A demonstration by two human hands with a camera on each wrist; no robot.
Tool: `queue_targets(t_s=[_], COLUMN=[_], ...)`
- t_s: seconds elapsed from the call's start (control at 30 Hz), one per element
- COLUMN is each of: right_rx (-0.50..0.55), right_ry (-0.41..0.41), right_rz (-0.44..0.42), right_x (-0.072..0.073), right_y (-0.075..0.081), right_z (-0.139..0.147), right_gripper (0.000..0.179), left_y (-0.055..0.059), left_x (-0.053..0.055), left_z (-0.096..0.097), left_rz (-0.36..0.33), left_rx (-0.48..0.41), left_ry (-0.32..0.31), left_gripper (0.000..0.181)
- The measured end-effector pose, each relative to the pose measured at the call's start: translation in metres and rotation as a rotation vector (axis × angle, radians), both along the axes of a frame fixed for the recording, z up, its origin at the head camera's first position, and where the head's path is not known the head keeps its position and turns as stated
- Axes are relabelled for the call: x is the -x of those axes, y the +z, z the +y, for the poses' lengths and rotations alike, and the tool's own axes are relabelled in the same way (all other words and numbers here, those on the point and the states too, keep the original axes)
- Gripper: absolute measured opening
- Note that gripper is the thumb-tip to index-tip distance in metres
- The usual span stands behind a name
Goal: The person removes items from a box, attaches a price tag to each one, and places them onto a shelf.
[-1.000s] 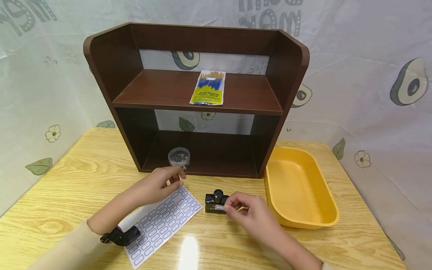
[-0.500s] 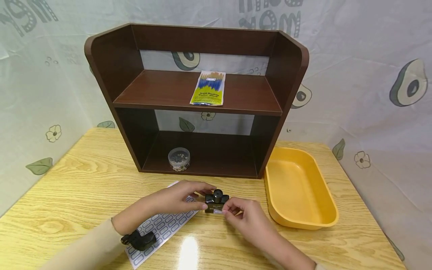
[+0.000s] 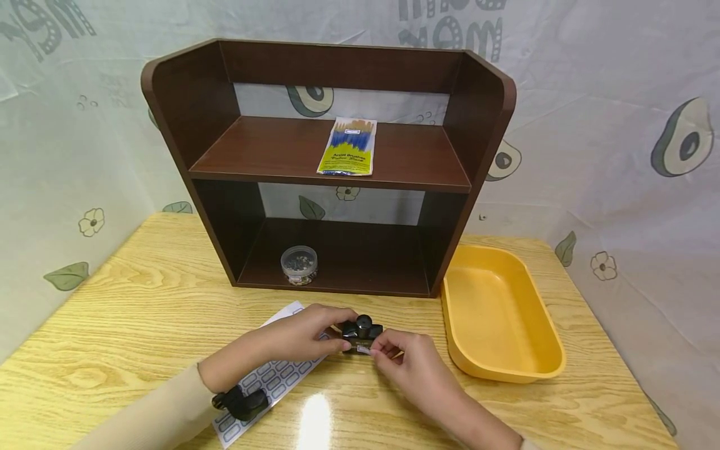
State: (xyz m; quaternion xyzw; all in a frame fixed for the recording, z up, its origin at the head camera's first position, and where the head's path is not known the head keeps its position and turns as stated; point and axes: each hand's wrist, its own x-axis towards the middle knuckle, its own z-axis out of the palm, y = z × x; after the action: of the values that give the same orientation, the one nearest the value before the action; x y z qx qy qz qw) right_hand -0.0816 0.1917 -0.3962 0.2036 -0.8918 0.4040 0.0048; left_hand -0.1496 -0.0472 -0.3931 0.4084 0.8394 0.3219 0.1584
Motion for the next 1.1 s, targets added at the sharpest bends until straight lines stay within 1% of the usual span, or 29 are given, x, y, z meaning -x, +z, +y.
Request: queue_targets(t_s=[0.17, 0.37, 0.47, 0.63, 0.83, 1.1], right_rx=[-0.016, -0.031, -0.031, -0.035, -0.044, -0.058], right_ry=[-0.027, -0.052, -0.055, -0.049, -0.065, -0.085], right_rz=[0.008, 0.007, 0.014, 0.016, 0.01, 0.018], right_x=[-0.001, -0.003, -0.004, -0.003, -0.004, -0.005], right_y=[0.001, 0.0, -0.001, -0.001, -0.001, -0.001], right_z=[-0.003, -0.006, -0.007, -0.008, -0.009, -0.011], right_gripper=[0.011, 0.012, 0.013, 0.012, 0.013, 0.012], left_y=[0.0, -0.001, -0.001, -0.002, -0.004, -0.003], left_x=[0.001, 0.0, -0.001, -0.002, -0.002, -0.003], left_z=[0.002, 0.007, 0.01, 0.012, 0.014, 0.016], left_rz=[0.011, 0.016, 0.029, 0.025, 0.051, 0.066], left_rx=[-0.004, -0.016, -0.011, -0.012, -0.01, -0.006], left_ry=[-0.003, -0.028, -0.009, 0.033, 0.044, 0.053], left_gripper=[0.026, 0.024, 0.022, 0.022, 0.022, 0.016])
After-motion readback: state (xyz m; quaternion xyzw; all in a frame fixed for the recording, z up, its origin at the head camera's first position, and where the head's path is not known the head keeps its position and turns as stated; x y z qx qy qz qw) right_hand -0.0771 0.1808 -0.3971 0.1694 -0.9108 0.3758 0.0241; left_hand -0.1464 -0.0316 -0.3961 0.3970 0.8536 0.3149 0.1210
